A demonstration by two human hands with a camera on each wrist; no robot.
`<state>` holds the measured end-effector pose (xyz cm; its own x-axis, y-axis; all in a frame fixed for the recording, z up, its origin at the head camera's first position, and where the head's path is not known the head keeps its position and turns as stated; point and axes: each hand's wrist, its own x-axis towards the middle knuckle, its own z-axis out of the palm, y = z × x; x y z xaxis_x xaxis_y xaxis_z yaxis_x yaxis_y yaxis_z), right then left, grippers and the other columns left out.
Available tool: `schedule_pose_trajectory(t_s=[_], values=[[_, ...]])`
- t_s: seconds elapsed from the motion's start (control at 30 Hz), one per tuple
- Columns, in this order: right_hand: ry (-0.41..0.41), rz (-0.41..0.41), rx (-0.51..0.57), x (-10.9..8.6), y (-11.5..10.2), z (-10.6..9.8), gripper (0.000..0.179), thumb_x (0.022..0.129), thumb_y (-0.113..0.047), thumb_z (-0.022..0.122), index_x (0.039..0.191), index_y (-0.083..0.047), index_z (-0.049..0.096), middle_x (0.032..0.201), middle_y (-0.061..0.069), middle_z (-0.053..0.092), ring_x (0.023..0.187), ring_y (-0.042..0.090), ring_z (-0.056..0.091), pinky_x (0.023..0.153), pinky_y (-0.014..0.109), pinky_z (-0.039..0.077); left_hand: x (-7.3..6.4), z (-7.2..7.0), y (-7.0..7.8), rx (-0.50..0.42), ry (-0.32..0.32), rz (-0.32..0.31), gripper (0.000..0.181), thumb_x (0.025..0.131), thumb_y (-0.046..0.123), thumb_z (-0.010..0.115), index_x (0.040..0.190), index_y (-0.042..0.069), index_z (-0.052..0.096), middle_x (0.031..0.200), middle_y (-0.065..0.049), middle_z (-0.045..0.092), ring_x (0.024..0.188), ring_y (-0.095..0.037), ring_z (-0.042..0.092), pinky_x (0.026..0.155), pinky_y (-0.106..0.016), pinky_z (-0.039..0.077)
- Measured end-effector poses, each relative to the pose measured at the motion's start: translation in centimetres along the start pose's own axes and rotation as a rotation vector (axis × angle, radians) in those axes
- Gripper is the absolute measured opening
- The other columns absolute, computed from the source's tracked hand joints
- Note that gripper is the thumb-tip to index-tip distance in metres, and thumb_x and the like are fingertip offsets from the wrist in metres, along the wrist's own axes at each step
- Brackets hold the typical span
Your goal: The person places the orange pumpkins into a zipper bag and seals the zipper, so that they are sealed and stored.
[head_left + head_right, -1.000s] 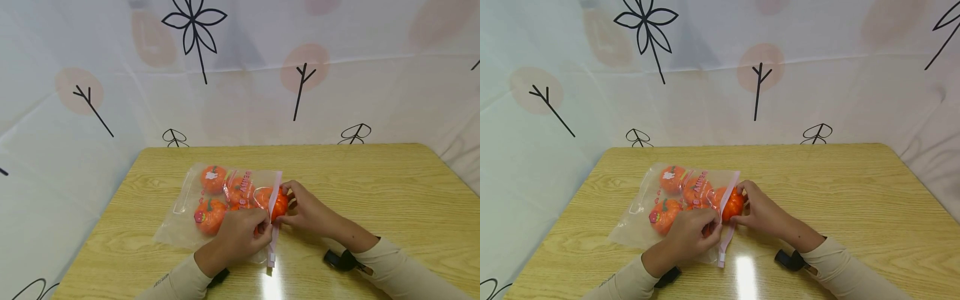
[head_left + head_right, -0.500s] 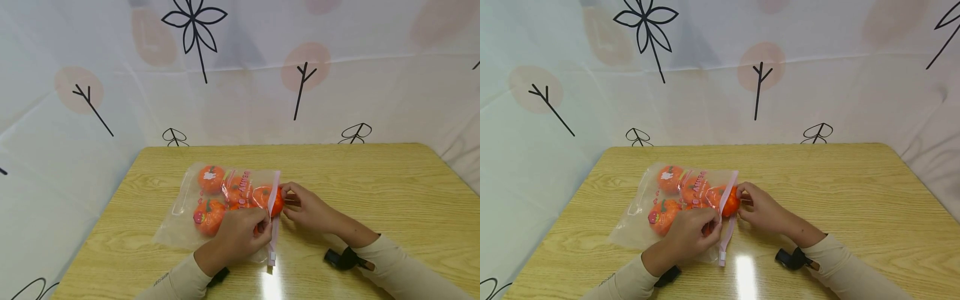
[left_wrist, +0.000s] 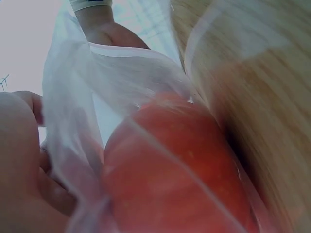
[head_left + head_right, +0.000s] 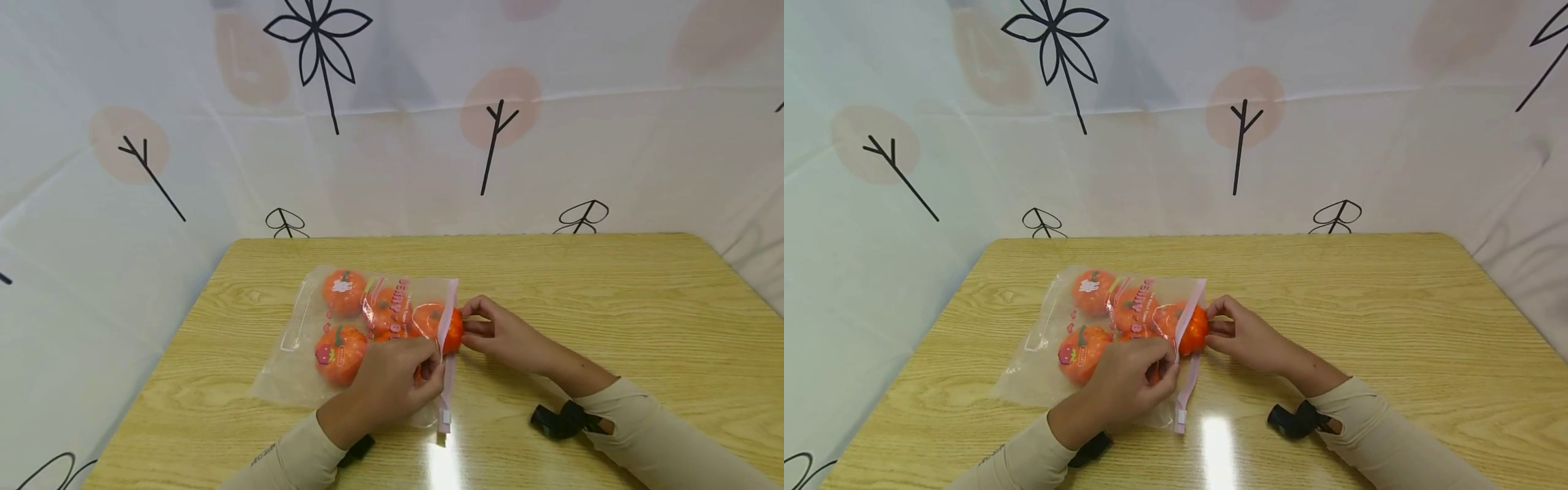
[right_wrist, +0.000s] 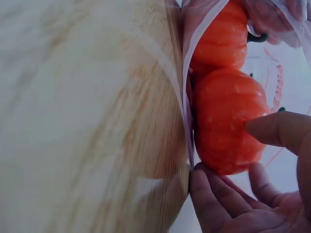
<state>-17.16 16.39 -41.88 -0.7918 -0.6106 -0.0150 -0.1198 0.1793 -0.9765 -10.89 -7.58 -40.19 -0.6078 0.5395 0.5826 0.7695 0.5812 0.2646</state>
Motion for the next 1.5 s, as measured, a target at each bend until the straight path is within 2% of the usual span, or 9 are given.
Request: schedule_pose_trajectory(t_s=[0.17, 0.33, 0.57, 0.8, 1.0, 1.2, 1.3, 1.5], values=[[-0.02, -0.019, -0.063, 0.1, 0.37, -0.16, 0.03, 0.098, -0.007, 0.061, 0.119, 0.003, 0.042, 0.135, 0.026, 0.047, 0.137, 0.049, 0.043, 0.097, 0.026, 0.052, -0.05, 0.07, -0.09, 0.001, 0.002, -0.009, 0.014, 0.083, 0.016, 0.067, 0.074, 0.02, 0.056, 0.061, 0.013, 0.05, 0.055, 0.004, 0.039, 0.053, -0.006, 0.029], [-0.059, -0.049, -0.111, 0.05, 0.41, -0.19, 0.03, 0.098, -0.011, 0.063, 0.12, -0.002, 0.046, 0.133, 0.02, 0.051, 0.137, 0.045, 0.045, 0.101, 0.027, 0.049, -0.06, 0.03, -0.1, 0.057, 0.03, -0.008, 0.017, 0.083, 0.018, 0.067, 0.074, 0.022, 0.054, 0.061, 0.014, 0.048, 0.055, 0.004, 0.038, 0.053, -0.007, 0.028], [-0.103, -0.065, -0.162, -0.08, 0.02, -0.03, 0.03, 0.1, -0.012, 0.06, 0.125, -0.005, 0.045, 0.136, 0.017, 0.048, 0.142, 0.046, 0.039, 0.11, 0.046, 0.041, -0.02, 0.18, 0.08, 0.153, 0.046, -0.031, 0.017, 0.081, 0.02, 0.071, 0.072, 0.021, 0.057, 0.059, 0.014, 0.047, 0.053, 0.002, 0.035, 0.052, -0.01, 0.026], [-0.118, -0.054, -0.153, 0.01, 0.02, 0.0, 0.031, 0.099, -0.011, 0.06, 0.126, -0.006, 0.045, 0.135, 0.015, 0.047, 0.144, 0.044, 0.036, 0.111, 0.044, 0.04, -0.04, 0.24, 0.09, 0.211, 0.072, -0.049, 0.017, 0.083, 0.022, 0.073, 0.072, 0.02, 0.059, 0.058, 0.014, 0.047, 0.053, -0.001, 0.038, 0.052, -0.014, 0.028], [-0.125, -0.041, -0.143, -0.01, 0.14, -0.07, 0.033, 0.1, -0.012, 0.059, 0.128, -0.005, 0.045, 0.138, 0.016, 0.046, 0.145, 0.044, 0.035, 0.109, 0.04, 0.043, 0.01, 0.44, 0.16, 0.257, 0.071, 0.004, 0.014, 0.082, 0.02, 0.072, 0.073, 0.021, 0.06, 0.058, 0.014, 0.049, 0.052, 0.001, 0.04, 0.057, -0.021, 0.034], [-0.107, -0.007, -0.198, -0.23, -0.09, -0.05, 0.039, 0.1, -0.019, 0.06, 0.132, -0.005, 0.042, 0.146, 0.019, 0.045, 0.144, 0.043, 0.037, 0.111, 0.045, 0.039, 0.0, 0.44, 0.32, 0.318, 0.071, 0.091, 0.016, 0.082, 0.022, 0.071, 0.072, 0.021, 0.059, 0.058, 0.014, 0.05, 0.051, 0.0, 0.044, 0.055, -0.023, 0.032], [-0.105, -0.009, -0.212, -0.34, -0.21, -0.03, 0.04, 0.101, -0.021, 0.059, 0.133, -0.003, 0.042, 0.148, 0.021, 0.045, 0.143, 0.044, 0.037, 0.111, 0.047, 0.038, 0.02, 0.41, 0.39, 0.329, 0.072, 0.091, 0.016, 0.082, 0.023, 0.071, 0.071, 0.021, 0.059, 0.058, 0.015, 0.051, 0.05, 0.0, 0.045, 0.055, -0.022, 0.031], [-0.122, -0.03, -0.2, -0.25, -0.11, 0.0, 0.037, 0.101, -0.019, 0.058, 0.13, -0.002, 0.043, 0.143, 0.019, 0.046, 0.144, 0.045, 0.036, 0.112, 0.048, 0.037, 0.08, 0.22, 0.5, 0.331, 0.093, 0.05, 0.012, 0.079, 0.021, 0.072, 0.071, 0.021, 0.063, 0.058, 0.013, 0.057, 0.051, 0.0, 0.048, 0.059, -0.024, 0.037]])
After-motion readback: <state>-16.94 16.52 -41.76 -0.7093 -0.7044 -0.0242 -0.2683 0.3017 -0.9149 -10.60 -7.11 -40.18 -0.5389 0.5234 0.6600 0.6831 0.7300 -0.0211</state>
